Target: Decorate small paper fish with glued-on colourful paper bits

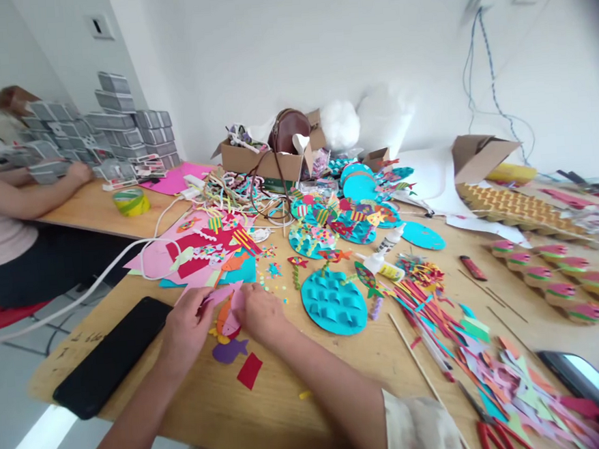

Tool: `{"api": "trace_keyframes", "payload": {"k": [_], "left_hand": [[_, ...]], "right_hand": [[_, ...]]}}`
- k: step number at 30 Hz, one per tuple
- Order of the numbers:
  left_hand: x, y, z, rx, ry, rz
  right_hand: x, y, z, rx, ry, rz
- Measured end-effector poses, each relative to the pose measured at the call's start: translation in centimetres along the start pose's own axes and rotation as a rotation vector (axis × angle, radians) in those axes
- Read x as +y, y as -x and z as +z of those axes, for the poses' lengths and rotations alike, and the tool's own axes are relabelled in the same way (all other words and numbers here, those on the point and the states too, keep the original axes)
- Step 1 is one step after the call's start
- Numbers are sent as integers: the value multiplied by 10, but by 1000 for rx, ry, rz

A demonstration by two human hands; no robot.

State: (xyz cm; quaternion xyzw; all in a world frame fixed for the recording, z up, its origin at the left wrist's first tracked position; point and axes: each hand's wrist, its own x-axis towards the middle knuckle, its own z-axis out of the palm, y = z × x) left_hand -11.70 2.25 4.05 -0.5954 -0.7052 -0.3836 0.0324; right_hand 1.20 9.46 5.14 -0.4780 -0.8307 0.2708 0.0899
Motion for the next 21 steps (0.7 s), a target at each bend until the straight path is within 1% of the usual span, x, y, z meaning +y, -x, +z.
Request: {"api": "trace_keyframes", "payload": {"k": [3, 5, 8, 12, 15, 19, 21], "left_hand": [[0, 2, 0, 6, 32, 25], [-1, 3, 1, 8, 55, 13], [-1, 4, 1, -9, 81, -41], [0, 4, 0, -59, 82, -147], [2, 5, -2, -79, 82, -185], [2, 5, -2, -80, 2, -207], [1, 5, -1, -101, -46, -213]], "right_hand": [[-2, -3, 2, 6, 36, 17], [-1, -5, 2, 10, 38, 21], [0, -6, 4, 15, 18, 6], [3, -8, 6, 38, -26, -18], [6, -10, 4, 32, -69, -19], [11, -13, -2, -3, -150, -26], [13, -14, -3, -28, -206, -37]]}}
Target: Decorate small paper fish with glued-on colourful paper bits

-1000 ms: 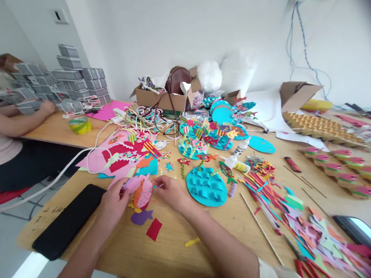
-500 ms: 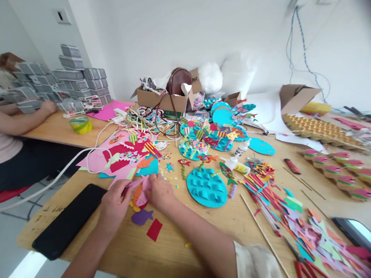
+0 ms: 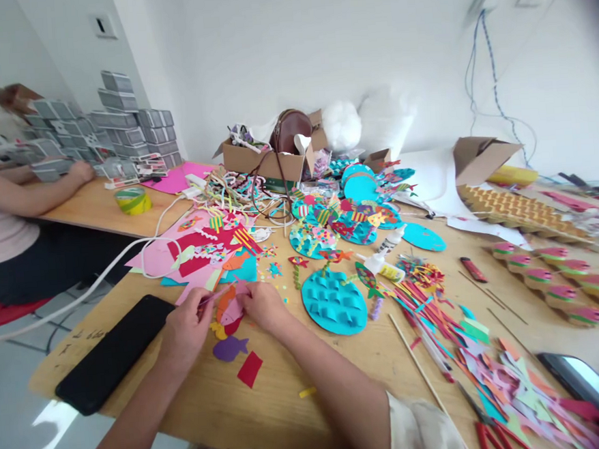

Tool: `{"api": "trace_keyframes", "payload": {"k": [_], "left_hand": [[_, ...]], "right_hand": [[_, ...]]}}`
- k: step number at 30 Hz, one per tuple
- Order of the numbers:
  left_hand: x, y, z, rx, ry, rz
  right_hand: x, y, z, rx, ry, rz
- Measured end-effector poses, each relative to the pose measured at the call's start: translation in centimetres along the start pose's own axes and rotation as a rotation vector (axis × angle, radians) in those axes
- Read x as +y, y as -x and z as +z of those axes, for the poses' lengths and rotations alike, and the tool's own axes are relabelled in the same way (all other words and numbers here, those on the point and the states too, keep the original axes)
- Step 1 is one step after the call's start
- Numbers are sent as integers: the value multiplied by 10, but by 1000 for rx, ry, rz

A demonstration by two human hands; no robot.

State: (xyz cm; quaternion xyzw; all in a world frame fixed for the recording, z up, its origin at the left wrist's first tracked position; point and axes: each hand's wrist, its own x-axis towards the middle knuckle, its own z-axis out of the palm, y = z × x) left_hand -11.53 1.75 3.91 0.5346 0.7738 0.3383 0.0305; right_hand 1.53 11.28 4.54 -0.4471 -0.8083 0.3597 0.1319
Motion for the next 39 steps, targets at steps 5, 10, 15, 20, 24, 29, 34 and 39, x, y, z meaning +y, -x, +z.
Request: {"api": "trace_keyframes", "payload": {"k": [5, 10, 15, 20, 24, 29, 34, 39], "left_hand": [[-2, -2, 2, -48, -7, 42], [1, -2, 7, -139, 37, 19], [4, 0, 10, -193, 59, 41], [1, 4, 16, -244, 77, 140], [-6, 4, 25, -260, -17, 137], [-13, -5, 21, -237, -52, 86], [-11, -7, 15, -217, -95, 53], [-1, 0, 15, -350, -130, 119]], "right_hand": [[7, -4, 2, -28, -164, 24], [14, -7, 6, -52, -346, 44], [15, -7, 9, -40, -483, 74], [8, -4, 9, -74, -625, 131], [3, -2, 8, -95, -707, 149], [8, 0, -6, 19, -732, 128], [13, 18, -40, 109, -775, 75], [17, 53, -67, 185, -808, -37]]}}
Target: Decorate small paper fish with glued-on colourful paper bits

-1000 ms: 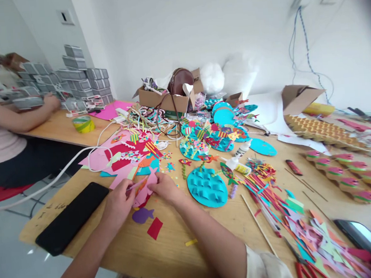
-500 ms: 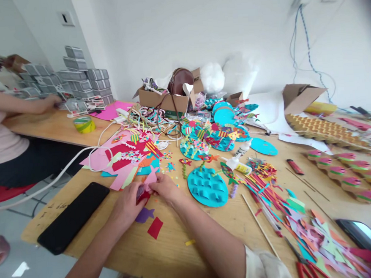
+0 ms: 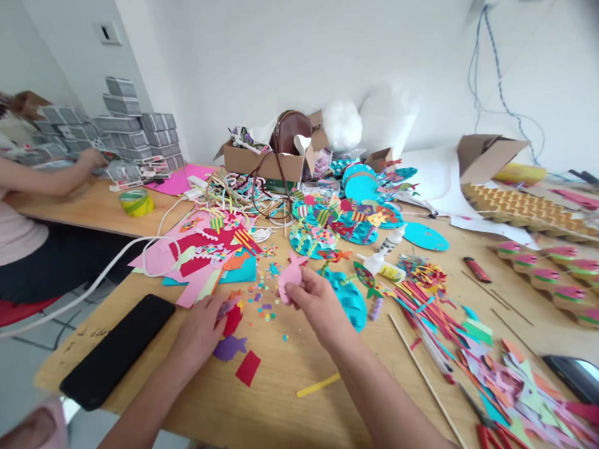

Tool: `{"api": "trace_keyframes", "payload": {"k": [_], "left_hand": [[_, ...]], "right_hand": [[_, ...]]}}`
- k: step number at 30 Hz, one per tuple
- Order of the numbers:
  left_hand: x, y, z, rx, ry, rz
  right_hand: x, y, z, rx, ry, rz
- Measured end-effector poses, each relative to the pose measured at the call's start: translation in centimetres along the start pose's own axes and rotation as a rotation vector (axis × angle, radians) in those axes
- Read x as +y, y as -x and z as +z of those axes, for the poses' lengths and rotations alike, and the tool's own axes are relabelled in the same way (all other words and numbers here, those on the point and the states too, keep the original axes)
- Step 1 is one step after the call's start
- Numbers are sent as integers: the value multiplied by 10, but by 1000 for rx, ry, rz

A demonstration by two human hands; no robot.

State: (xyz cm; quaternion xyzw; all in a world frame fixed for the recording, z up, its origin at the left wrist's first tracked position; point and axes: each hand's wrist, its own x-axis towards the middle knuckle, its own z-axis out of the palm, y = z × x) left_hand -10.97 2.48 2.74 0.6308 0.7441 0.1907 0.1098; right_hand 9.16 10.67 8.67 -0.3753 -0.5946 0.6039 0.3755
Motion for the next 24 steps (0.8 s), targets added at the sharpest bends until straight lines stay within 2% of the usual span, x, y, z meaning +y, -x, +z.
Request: {"api": "trace_keyframes", "payload": {"k": [6, 12, 15, 21, 24], "left_hand": [[8, 0, 0, -102, -166, 23], [12, -4, -1, -140, -277, 20], [10, -5, -4, -126, -251, 7], [-4, -5, -9, -117, -36, 2], [-6, -3, -8, -134, -48, 38]], "right_hand": [[5, 29, -13, -2, 68, -35], [13, 44, -17, -25, 129, -70], [15, 49, -21, -34, 172, -73], [25, 57, -33, -11, 244, -60], [31, 59, -39, -5, 238, -55]]}}
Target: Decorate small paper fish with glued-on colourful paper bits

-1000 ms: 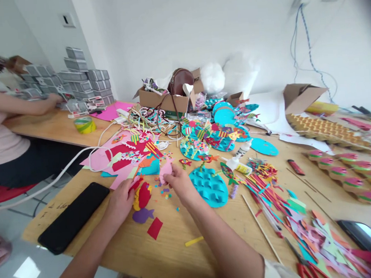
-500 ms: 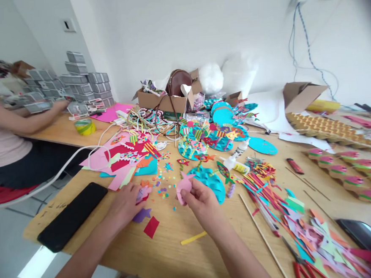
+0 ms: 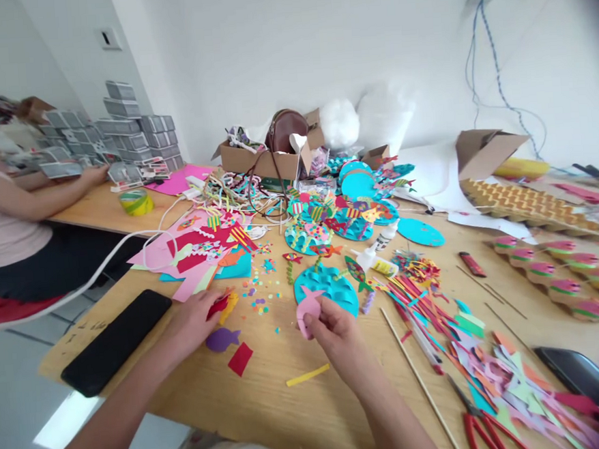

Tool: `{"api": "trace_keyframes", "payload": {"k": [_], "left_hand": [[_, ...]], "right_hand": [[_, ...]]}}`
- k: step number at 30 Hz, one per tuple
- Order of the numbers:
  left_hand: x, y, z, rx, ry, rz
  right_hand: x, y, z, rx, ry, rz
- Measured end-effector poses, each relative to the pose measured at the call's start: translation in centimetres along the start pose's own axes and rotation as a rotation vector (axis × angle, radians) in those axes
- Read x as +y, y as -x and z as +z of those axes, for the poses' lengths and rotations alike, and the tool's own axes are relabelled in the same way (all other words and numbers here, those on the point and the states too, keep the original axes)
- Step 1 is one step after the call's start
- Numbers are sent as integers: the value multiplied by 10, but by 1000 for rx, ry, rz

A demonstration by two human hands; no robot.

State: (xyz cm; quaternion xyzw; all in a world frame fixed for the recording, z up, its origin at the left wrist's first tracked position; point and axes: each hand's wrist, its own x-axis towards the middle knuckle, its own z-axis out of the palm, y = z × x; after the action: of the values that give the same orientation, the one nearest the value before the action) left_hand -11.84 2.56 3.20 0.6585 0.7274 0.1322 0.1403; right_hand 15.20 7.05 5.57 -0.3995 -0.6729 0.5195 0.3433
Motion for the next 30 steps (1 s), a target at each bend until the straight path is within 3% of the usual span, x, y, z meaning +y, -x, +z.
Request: {"api": "trace_keyframes", "payload": {"k": [4, 9, 12, 18, 24, 30], "left_hand": [[8, 4, -4, -23, -38, 37], [17, 12, -16, 15, -29, 94], [16, 20, -14, -19, -34, 180], [23, 35, -1, -107, -145, 223], [37, 27, -11, -240, -215, 258], [36, 26, -11, -234, -167, 259]], "right_hand": [[10, 2, -5, 37, 66, -19], [14, 5, -8, 191, 264, -39], [10, 9, -11, 253, 349, -81], [10, 14, -14, 277, 315, -122], [25, 9, -11, 266, 316, -97], [35, 9, -11, 234, 303, -104]]}}
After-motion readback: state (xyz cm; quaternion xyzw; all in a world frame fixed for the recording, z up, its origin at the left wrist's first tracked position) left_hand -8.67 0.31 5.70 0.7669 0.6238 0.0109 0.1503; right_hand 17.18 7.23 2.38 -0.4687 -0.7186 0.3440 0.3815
